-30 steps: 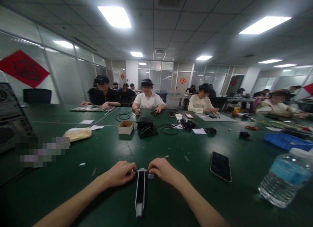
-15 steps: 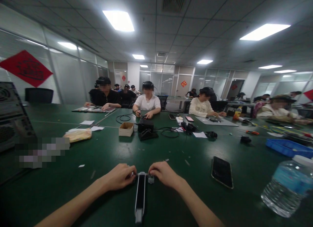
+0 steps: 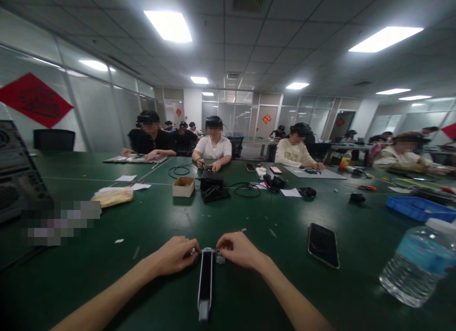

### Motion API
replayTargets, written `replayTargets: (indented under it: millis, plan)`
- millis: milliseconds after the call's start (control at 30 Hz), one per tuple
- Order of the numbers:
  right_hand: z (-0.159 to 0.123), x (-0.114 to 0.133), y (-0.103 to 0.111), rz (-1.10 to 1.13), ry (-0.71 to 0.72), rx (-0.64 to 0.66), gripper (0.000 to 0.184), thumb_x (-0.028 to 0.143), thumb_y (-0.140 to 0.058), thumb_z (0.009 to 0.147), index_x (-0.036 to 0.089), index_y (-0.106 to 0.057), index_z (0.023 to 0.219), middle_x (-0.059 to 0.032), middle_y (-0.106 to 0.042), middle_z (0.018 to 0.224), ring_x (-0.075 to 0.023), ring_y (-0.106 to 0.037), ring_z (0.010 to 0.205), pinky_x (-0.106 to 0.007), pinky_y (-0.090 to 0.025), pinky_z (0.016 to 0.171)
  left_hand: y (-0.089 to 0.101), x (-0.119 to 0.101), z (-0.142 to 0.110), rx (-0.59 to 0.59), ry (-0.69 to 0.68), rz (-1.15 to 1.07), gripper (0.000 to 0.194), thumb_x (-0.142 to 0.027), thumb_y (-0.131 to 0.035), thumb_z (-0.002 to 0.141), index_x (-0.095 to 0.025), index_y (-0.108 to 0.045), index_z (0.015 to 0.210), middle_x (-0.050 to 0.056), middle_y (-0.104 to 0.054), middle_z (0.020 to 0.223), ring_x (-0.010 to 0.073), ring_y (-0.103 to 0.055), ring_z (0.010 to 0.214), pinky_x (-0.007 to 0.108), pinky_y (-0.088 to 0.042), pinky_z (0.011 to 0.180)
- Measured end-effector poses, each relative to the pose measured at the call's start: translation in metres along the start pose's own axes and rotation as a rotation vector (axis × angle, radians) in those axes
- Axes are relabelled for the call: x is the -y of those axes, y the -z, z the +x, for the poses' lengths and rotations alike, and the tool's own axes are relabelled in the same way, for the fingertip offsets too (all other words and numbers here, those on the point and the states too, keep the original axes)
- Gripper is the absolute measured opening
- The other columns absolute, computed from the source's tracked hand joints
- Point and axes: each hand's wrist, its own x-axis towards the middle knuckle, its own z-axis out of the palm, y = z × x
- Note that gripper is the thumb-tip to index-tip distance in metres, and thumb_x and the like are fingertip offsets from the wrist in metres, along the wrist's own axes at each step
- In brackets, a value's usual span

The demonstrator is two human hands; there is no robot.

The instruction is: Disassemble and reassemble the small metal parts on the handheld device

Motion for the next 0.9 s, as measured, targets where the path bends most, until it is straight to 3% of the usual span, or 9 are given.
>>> replayTargets:
  millis: [667,900]
  plan:
    - [0.0017,0.0028,-0.0068,0.041,0.008,-0.050,0.013,0.022,-0.059,0.081,0.015,-0.067,0.090,-0.0018,-0.067,0.084,-0.0124,-0.059,0.072,-0.022,-0.047,0.065,-0.0008,0.0000,0.0011,0.013,-0.003,0.024,0.014,-0.023,-0.045,0.088,-0.021,-0.055,0.098,0.001,-0.065,0.079,0.0172,-0.060,0.072,0.026,-0.041,0.066]
    - [0.0000,0.0034,-0.0036,-0.099,0.075,-0.075,0.010,0.022,-0.060,0.082,0.017,-0.067,0.088,-0.0009,-0.065,0.087,-0.0126,-0.058,0.076,-0.023,-0.046,0.069,-0.0036,-0.0025,0.0021,-0.024,0.031,-0.072,0.013,-0.020,-0.046,0.086,-0.019,-0.056,0.094,0.000,-0.064,0.075,0.0155,-0.059,0.067,0.023,-0.039,0.061]
